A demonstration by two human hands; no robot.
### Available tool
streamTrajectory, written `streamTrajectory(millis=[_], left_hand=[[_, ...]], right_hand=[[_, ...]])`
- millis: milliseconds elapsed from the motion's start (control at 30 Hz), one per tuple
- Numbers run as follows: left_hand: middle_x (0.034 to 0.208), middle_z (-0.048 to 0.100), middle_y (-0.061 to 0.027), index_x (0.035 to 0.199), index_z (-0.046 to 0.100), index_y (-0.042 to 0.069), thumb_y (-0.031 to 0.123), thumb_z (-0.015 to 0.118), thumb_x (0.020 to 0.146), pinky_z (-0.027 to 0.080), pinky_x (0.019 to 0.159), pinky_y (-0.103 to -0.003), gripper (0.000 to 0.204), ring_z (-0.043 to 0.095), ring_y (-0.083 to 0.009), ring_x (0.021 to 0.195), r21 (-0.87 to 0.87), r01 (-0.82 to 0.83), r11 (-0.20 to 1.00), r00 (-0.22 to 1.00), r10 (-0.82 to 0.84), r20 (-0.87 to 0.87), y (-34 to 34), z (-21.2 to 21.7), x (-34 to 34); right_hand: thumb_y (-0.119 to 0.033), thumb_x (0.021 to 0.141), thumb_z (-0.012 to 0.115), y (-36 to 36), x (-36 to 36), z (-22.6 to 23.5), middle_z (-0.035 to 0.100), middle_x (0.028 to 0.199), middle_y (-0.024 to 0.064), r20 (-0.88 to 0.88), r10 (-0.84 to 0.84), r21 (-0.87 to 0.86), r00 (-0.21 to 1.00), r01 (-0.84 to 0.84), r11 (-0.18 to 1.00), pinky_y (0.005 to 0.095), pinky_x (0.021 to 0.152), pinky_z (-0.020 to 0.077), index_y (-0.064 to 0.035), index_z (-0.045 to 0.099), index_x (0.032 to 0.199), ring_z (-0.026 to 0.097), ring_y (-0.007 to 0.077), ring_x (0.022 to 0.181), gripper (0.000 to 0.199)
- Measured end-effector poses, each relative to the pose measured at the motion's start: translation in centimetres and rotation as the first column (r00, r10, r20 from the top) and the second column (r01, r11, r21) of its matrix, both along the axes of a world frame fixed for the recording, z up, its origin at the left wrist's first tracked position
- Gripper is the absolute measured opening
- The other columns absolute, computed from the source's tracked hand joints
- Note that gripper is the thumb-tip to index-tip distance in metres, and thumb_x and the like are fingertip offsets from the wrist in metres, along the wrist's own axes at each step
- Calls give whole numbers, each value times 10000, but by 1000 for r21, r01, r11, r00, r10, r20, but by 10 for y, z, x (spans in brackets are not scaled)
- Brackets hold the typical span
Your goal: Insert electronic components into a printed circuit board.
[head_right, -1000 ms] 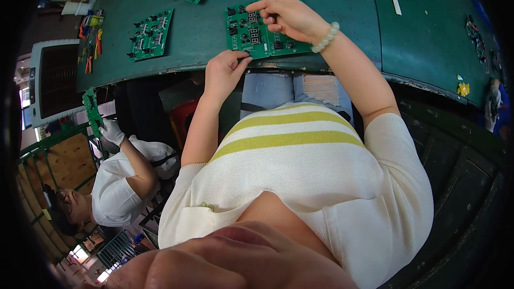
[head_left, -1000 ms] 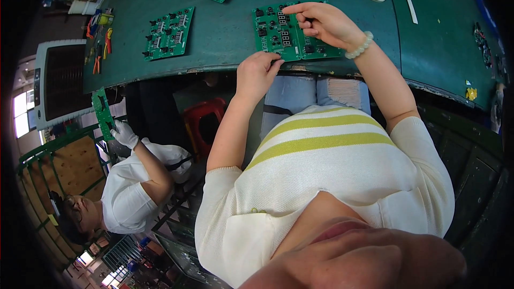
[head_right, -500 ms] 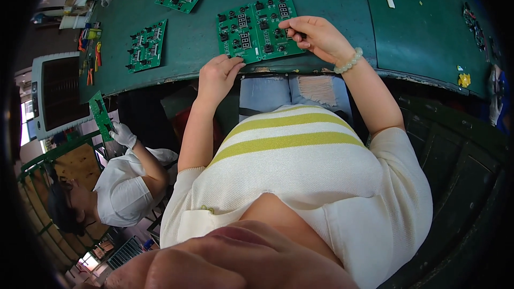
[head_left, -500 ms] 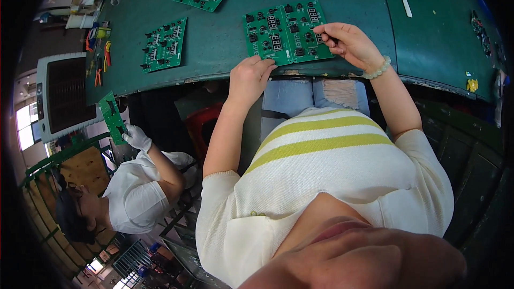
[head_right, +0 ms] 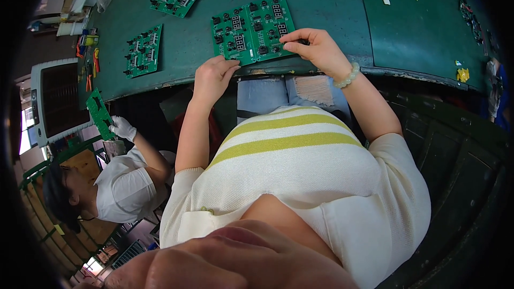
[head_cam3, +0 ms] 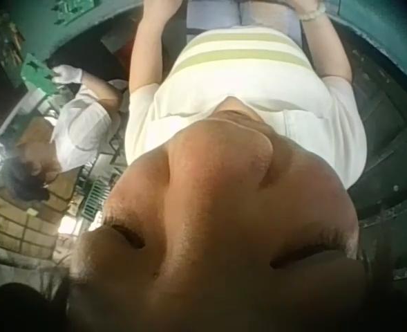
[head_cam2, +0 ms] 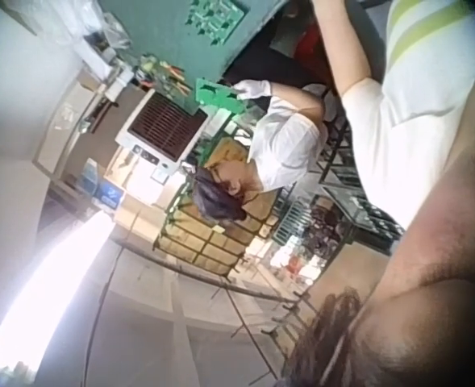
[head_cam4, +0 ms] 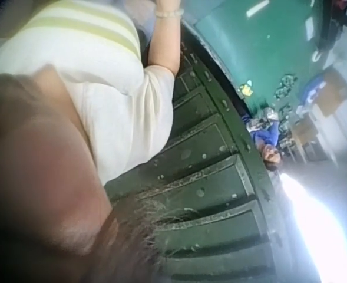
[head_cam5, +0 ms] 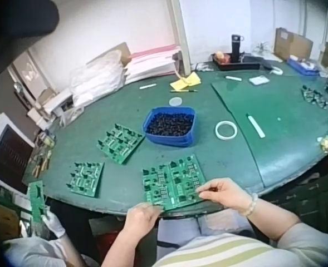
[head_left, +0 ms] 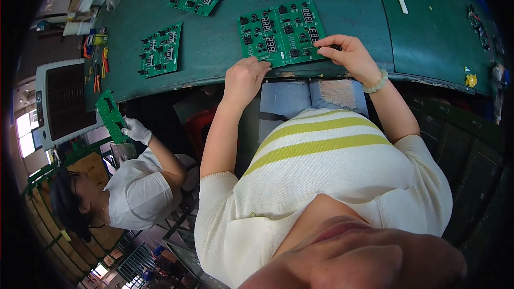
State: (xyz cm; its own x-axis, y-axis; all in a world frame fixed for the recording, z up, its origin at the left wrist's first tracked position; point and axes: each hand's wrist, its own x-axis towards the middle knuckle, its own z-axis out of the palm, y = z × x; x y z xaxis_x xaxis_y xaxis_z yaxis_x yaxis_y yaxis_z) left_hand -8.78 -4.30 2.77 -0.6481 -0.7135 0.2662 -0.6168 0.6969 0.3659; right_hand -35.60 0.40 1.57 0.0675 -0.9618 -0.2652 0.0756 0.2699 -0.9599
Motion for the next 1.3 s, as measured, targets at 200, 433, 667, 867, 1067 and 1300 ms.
streamTrajectory(millis=[200, 433, 667, 867, 1067, 1300], left_hand=[[654, 549, -85, 797, 666, 63, 98, 668, 737, 454, 556, -346, 70, 561, -257, 616, -28, -91, 995, 989, 86, -124, -2, -10, -4], [639, 535, -81, 793, 677, 65, 106, 670, 741, 444, 547, -345, 67, 552, -250, 603, -18, -110, 994, 989, 108, -100, -2, -10, -3], [700, 584, -78, 966, 643, 85, 207, 720, 693, 474, 578, -362, 309, 587, -249, 664, 44, -154, 987, 984, 157, -79, 3, -6, -4], [765, 623, -90, 1016, 623, 47, 312, 761, 636, 491, 605, -353, 483, 613, -255, 713, -50, -264, 963, 960, 268, 79, -4, -5, -1], [741, 622, -90, 940, 653, 34, 331, 748, 651, 491, 595, -358, 425, 614, -256, 702, -51, -253, 966, 962, 257, 93, -3, -7, 0], [655, 575, -65, 949, 644, 24, 319, 750, 667, 475, 563, -338, 421, 593, -219, 631, -59, -232, 971, 970, 235, 54, -6, -4, 1]], right_hand=[[-140, 747, 706, 2, 8, -16, 552, 664, -7, -365, -150, -263, 919, 53, 963, 247, 511, 384, -39, 667, 851, 476, 64, 577, 150], [-140, 680, 738, 9, 34, -16, 467, 606, 53, -577, -316, -469, 753, 11, 883, 296, 488, 363, -51, 670, 756, 452, 150, 506, 136], [-174, 692, 730, 8, 34, -16, 486, 609, 55, -608, -379, -550, 697, -25, 835, 318, 484, 382, -58, 672, 751, 480, 181, 511, 143], [-173, 703, 716, 5, 34, -12, 509, 621, 66, -679, -372, -569, 633, -132, 812, 348, 510, 419, -61, 671, 740, 526, 224, 550, 127], [-149, 725, 686, 5, 36, -9, 542, 664, 77, -742, -371, -573, 557, -241, 783, 363, 559, 450, -58, 664, 740, 562, 248, 628, 95], [-117, 791, 621, -2, 26, -13, 543, 710, 39, -735, -349, -597, 581, -311, 739, 302, 552, 435, -52, 636, 790, 536, 185, 628, 67]])
